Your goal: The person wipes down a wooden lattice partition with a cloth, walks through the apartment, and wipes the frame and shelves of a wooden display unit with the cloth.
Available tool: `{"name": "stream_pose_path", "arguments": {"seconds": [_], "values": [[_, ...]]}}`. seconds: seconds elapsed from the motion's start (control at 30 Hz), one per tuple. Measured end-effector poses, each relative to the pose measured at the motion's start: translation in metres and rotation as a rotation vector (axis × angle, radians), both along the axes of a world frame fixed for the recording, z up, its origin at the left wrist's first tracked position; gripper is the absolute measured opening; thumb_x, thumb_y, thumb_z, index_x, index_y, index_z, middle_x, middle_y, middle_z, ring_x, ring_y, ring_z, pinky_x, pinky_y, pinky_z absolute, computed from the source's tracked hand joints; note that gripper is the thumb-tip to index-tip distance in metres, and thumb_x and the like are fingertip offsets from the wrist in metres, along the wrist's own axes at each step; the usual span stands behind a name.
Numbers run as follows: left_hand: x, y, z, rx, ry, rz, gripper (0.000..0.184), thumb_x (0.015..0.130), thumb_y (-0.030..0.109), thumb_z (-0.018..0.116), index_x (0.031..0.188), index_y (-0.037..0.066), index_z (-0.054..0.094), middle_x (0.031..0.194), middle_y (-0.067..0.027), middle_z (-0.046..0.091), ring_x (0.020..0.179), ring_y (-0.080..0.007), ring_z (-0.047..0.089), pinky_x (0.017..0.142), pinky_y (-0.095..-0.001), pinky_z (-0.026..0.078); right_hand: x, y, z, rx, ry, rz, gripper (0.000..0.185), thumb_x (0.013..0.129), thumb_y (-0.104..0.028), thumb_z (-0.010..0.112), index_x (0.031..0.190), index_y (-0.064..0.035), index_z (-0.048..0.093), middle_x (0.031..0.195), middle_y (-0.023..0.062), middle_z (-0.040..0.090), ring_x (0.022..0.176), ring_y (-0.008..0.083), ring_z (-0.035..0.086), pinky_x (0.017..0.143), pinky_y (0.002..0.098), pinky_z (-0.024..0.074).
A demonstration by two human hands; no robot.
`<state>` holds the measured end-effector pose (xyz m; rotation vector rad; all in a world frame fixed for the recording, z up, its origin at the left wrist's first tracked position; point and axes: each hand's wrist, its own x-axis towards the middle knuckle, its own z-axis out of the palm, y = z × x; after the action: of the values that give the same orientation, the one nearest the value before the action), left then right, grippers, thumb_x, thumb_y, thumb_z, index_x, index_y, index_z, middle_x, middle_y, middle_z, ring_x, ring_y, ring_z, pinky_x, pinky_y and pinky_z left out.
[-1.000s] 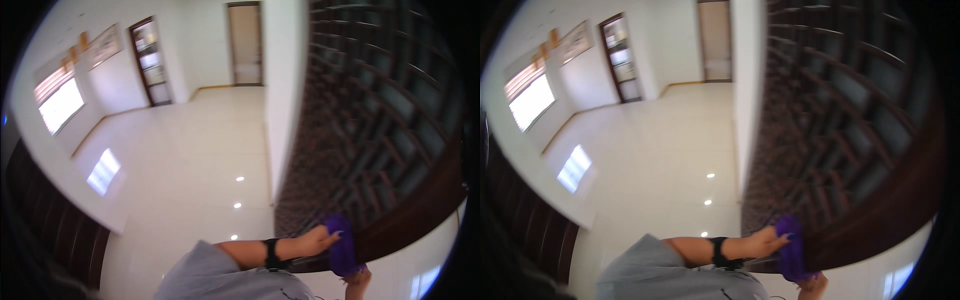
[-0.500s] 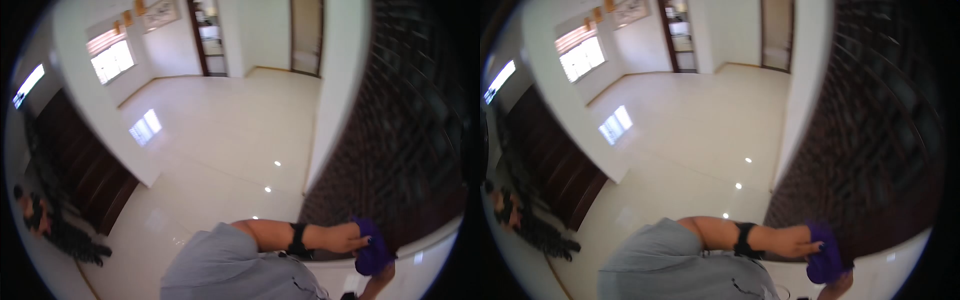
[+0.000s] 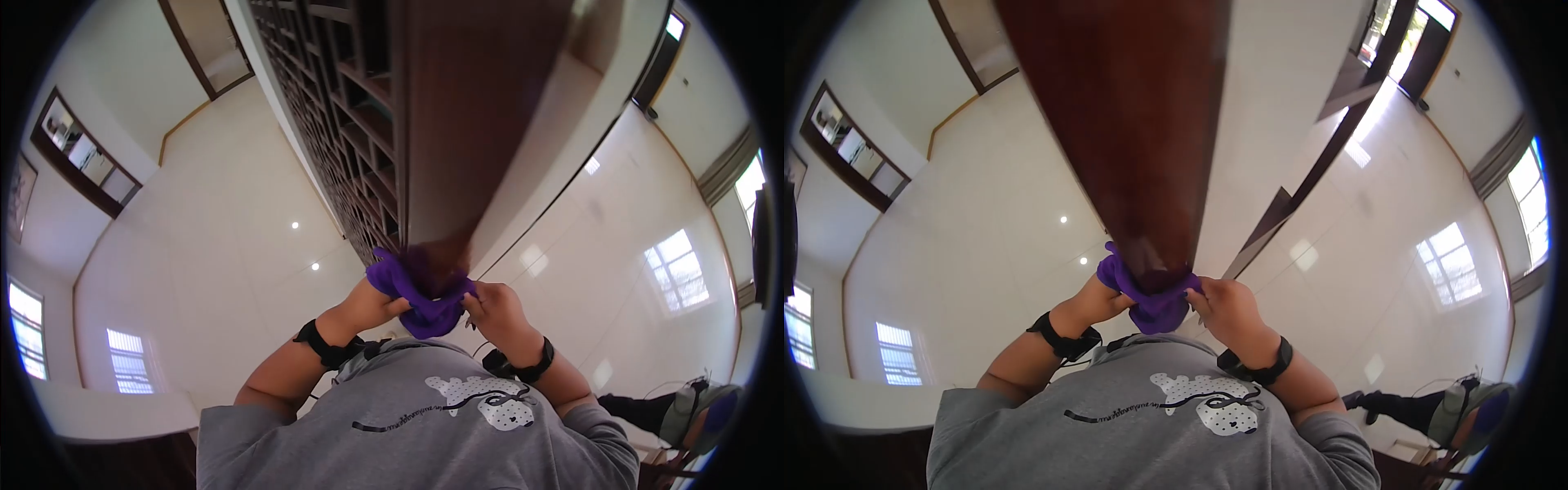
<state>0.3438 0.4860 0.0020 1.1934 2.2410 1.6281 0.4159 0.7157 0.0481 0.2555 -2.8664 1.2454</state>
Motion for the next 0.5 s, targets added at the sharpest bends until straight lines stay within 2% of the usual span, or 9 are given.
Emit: {"name": "stream_pose_path", "arguments": {"seconds": [0.03,0.1,0.17,0.27,0.33,0.5], "values": [[-0.002,-0.002,-0.010,-0.043,0.006,-0.003,0.025,0.081,0.010,0.061,0.106,0.005,0.060,0.103,-0.0116,0.063,0.098,-0.0274,0.059,0.086,-0.0348,0.045,0.000,0.001,-0.006,-0.021,-0.059,-0.004,0.020,0.087,-0.016,0.055,0.075,-0.0002,0.058,0.056,0.0136,0.056,0.053,0.0262,0.060,0.054,0.0345,0.0469],[-0.004,-0.013,-0.030,-0.124,0.019,-0.006,0.028,0.086,0.009,0.060,0.114,0.004,0.057,0.106,-0.0099,0.062,0.100,-0.0233,0.058,0.088,-0.0334,0.044,0.002,-0.002,-0.022,0.058,-0.063,0.012,0.023,0.087,-0.019,0.055,0.075,-0.0004,0.059,0.057,0.0137,0.057,0.054,0.0278,0.059,0.054,0.0359,0.0461],[-0.007,-0.022,-0.040,-0.083,-0.013,-0.051,0.027,0.086,0.010,0.060,0.112,0.004,0.057,0.109,-0.0092,0.062,0.100,-0.0224,0.058,0.088,-0.0328,0.044,0.004,-0.009,-0.025,0.096,-0.088,0.024,0.026,0.087,-0.023,0.055,0.075,-0.0005,0.060,0.058,0.0152,0.057,0.055,0.0310,0.058,0.054,0.0383,0.0448],[-0.007,-0.032,-0.054,-0.039,-0.041,-0.056,0.025,0.088,0.011,0.058,0.112,0.004,0.057,0.111,-0.0084,0.060,0.100,-0.0206,0.057,0.087,-0.0322,0.045,0.003,-0.016,-0.037,0.079,-0.126,0.019,0.026,0.088,-0.022,0.055,0.075,-0.0006,0.060,0.058,0.0139,0.056,0.055,0.0286,0.058,0.055,0.0369,0.0451],[-0.004,-0.032,-0.056,-0.017,-0.051,-0.054,0.025,0.091,0.011,0.055,0.115,0.004,0.054,0.110,-0.0075,0.059,0.100,-0.0191,0.056,0.087,-0.0318,0.044,0.005,-0.015,-0.040,-0.016,-0.195,0.007,0.027,0.090,-0.023,0.054,0.075,-0.0009,0.060,0.057,0.0111,0.057,0.054,0.0239,0.058,0.055,0.0345,0.0448],[0.000,-0.027,-0.026,0.082,-0.170,-0.035,0.028,0.096,0.014,0.043,0.121,0.001,0.045,0.105,-0.0046,0.057,0.097,-0.0141,0.053,0.087,-0.0297,0.042,0.004,-0.013,-0.025,-0.354,-0.313,0.019,0.032,0.095,-0.027,0.048,0.079,-0.0015,0.059,0.057,0.0034,0.058,0.054,0.0112,0.055,0.054,0.0261,0.0437]]}}
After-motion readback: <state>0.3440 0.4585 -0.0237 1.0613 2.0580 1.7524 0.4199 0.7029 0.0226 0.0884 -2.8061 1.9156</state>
